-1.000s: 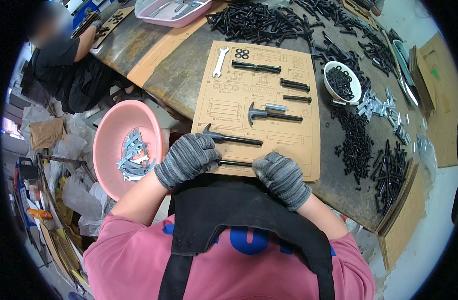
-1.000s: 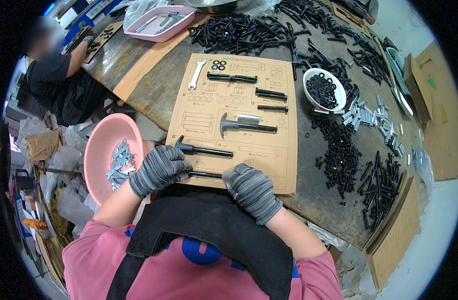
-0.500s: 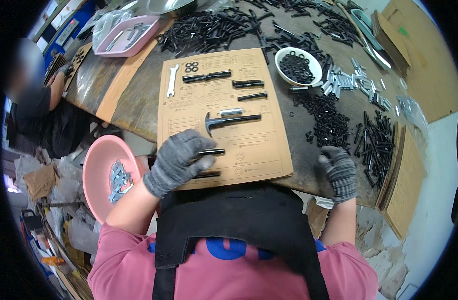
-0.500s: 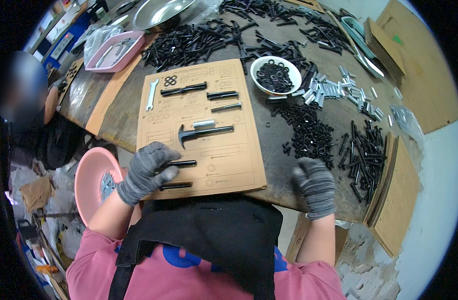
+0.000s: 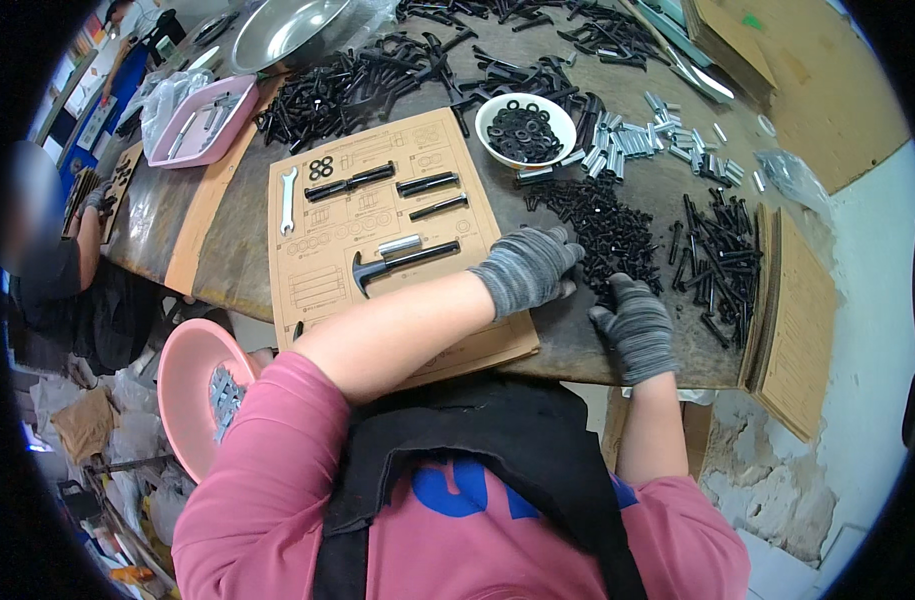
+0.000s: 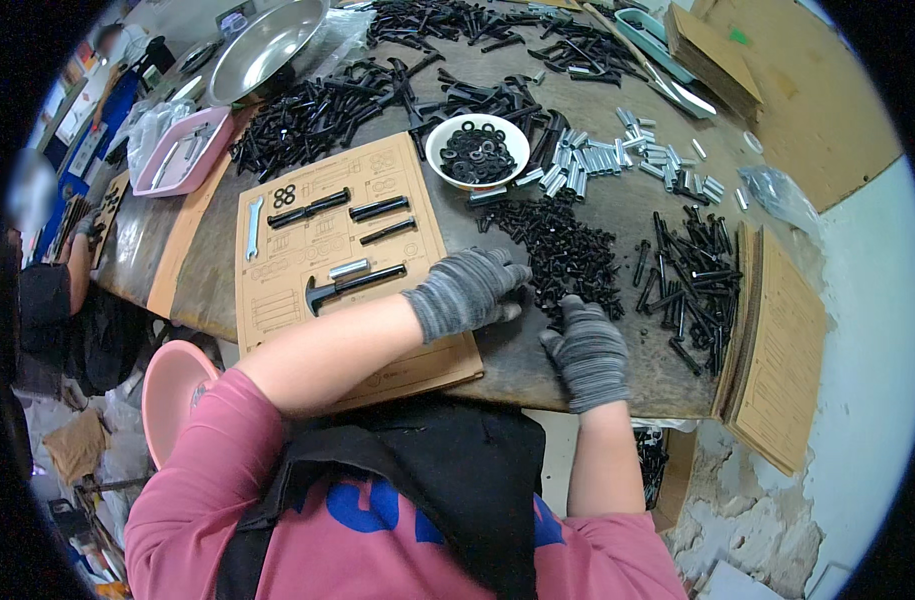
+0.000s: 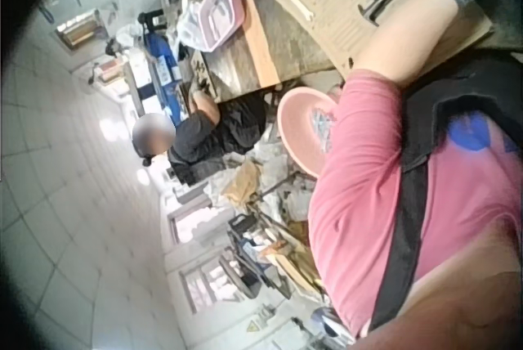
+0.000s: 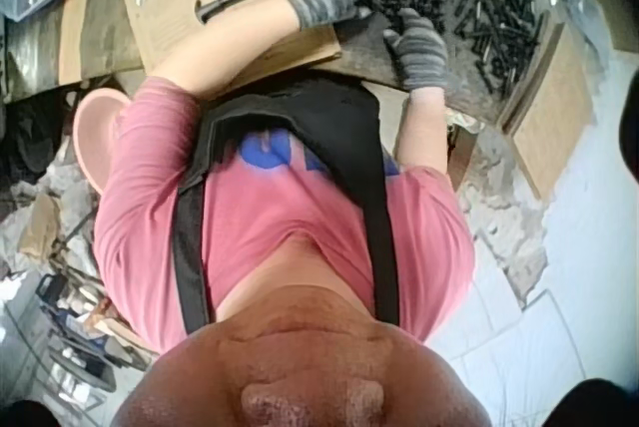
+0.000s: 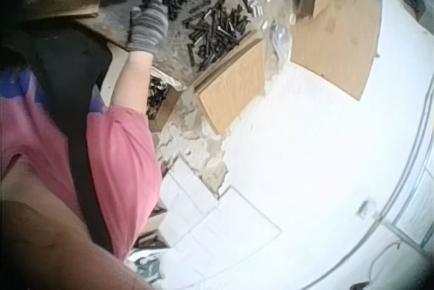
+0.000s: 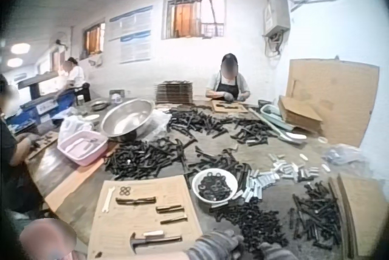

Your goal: The person assembles small metal hardware components on a cardboard template. They pick up black cylindrical parts, metal sleeves, and washers, then fit them together and place the assembled units on the template. The person repeats this process multiple times, organizing the finished assemblies in rows.

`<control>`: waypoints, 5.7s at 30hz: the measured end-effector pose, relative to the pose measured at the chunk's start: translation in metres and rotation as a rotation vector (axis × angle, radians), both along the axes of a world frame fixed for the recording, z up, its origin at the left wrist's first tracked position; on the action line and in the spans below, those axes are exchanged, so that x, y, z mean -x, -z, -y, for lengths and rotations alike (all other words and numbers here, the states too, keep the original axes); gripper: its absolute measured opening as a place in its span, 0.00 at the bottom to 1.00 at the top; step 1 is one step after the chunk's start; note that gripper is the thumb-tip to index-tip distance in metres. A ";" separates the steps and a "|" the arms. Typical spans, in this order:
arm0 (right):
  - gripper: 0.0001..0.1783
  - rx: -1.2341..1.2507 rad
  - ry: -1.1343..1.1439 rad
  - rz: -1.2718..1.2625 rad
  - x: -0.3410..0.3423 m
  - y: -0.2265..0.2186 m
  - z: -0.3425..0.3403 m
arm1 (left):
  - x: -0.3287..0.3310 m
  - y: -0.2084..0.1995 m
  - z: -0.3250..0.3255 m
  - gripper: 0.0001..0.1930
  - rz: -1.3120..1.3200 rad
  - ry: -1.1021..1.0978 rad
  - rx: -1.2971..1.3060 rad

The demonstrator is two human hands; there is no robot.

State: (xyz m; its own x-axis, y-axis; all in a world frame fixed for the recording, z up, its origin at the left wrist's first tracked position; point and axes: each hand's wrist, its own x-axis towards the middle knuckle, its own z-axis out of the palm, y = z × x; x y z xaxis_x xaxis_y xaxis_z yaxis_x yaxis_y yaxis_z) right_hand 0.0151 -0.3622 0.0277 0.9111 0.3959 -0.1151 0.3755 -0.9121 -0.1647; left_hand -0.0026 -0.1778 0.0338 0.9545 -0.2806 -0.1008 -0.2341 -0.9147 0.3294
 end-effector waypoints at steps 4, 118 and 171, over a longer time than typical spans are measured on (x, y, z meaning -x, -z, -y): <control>0.22 -0.030 -0.133 0.024 -0.003 0.010 0.002 | -0.014 0.017 0.009 0.18 -0.060 -0.013 -0.126; 0.10 -0.315 -0.780 0.186 -0.047 -0.012 -0.248 | 0.072 0.009 -0.208 0.13 0.028 -0.752 0.168; 0.10 -0.389 -0.371 -0.027 -0.089 -0.014 -0.027 | 0.016 -0.031 -0.080 0.12 0.157 -0.254 0.244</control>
State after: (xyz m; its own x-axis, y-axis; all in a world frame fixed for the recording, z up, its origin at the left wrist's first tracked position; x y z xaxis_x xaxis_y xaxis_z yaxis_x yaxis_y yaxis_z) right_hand 0.1040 -0.3349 0.0420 0.7009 0.7084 0.0828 0.6515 -0.5887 -0.4784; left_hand -0.0185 -0.0976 0.0644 0.9952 -0.0304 0.0927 -0.0746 -0.8492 0.5228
